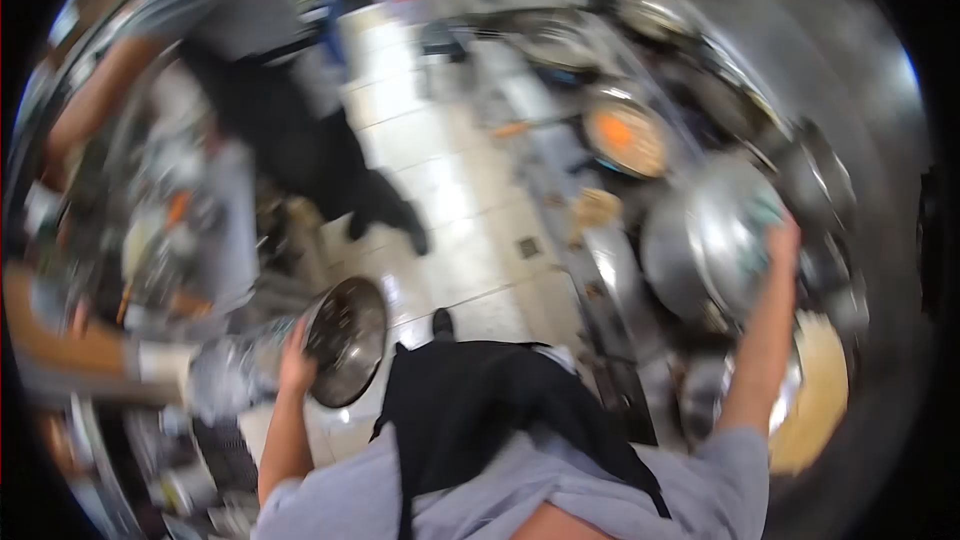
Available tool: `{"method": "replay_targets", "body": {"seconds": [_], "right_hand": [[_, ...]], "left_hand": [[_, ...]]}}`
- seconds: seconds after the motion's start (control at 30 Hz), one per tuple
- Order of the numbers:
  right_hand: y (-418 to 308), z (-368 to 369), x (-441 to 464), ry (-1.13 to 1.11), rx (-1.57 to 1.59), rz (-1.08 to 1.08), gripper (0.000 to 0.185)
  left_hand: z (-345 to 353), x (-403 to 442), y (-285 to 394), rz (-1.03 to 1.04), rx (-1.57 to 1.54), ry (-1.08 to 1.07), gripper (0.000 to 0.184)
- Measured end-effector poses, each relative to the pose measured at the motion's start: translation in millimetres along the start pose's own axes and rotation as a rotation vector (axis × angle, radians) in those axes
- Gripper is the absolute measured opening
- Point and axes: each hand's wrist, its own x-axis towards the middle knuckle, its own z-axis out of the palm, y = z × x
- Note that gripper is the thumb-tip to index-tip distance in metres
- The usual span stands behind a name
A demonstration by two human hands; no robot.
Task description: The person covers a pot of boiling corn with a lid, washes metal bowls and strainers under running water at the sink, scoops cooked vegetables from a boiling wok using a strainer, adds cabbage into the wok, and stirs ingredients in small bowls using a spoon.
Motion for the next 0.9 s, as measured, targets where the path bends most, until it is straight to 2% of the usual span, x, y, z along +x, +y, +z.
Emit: {"method": "replay_targets", "body": {"seconds": [0.03,0.07,0.1,0.13,0.17,0.23,0.27,0.33,0.4,0.43,0.5,0.57,0.6,0.63,0.67,0.73,0.87,0.9], "right_hand": [[-9,-16,4,-0.026,0.004,0.043,0.039],[13,-16,13,0.109,-0.102,0.163,0.042],[13,-27,19,0.243,-0.038,0.138,0.045],[31,-36,32,0.369,-0.052,0.157,0.043],[35,-44,40,0.436,0.143,0.08,0.043],[-86,-84,7,0.49,0.436,0.191,0.043],[-123,-90,-3,0.469,0.585,0.114,0.043],[-161,-63,-13,0.342,0.943,-0.03,0.042],[-242,-45,-50,0.266,0.957,-0.279,0.042],[-256,-27,-57,0.151,0.842,-0.513,0.045],[-303,26,-99,-0.07,1.031,-0.38,0.049],[-334,66,-141,-0.414,1.217,-0.16,0.055],[-349,73,-160,-0.532,1.242,-0.162,0.06],[-339,113,-176,-0.492,1.069,-0.266,0.064],[-351,112,-195,-0.652,1.163,-0.135,0.064],[-347,146,-222,-0.77,1.145,-0.073,0.063],[-350,164,-252,-0.895,0.965,0.021,0.05],[-343,180,-259,-0.892,0.975,-0.026,0.043]], "left_hand": [[-6,-2,12,-0.094,0.035,0.006,0.085],[-15,-7,13,-0.092,0.039,0.011,0.085],[-36,-16,45,-0.161,-0.001,0.002,0.086],[-35,-13,37,-0.228,0.049,0.008,0.087],[-45,-20,44,-0.266,0.042,0.033,0.087],[-59,-33,62,-0.235,0.078,0.071,0.087],[-60,-35,55,-0.237,0.049,0.089,0.087],[-62,-40,43,-0.255,0.044,0.134,0.087],[-68,-52,34,-0.261,0.049,0.213,0.087],[-69,-57,23,-0.277,0.046,0.214,0.087],[-69,-66,0,-0.196,-0.081,0.355,0.088],[-88,-82,20,-0.242,-0.164,0.38,0.088],[-95,-87,27,-0.31,-0.198,0.411,0.088],[-98,-90,28,-0.375,-0.231,0.441,0.088],[-99,-91,24,-0.33,-0.236,0.49,0.086],[-98,-87,13,-0.339,-0.304,0.514,0.085],[-92,-62,-5,-0.275,-0.447,0.582,0.081],[-94,-55,-8,-0.239,-0.456,0.555,0.08]]}}
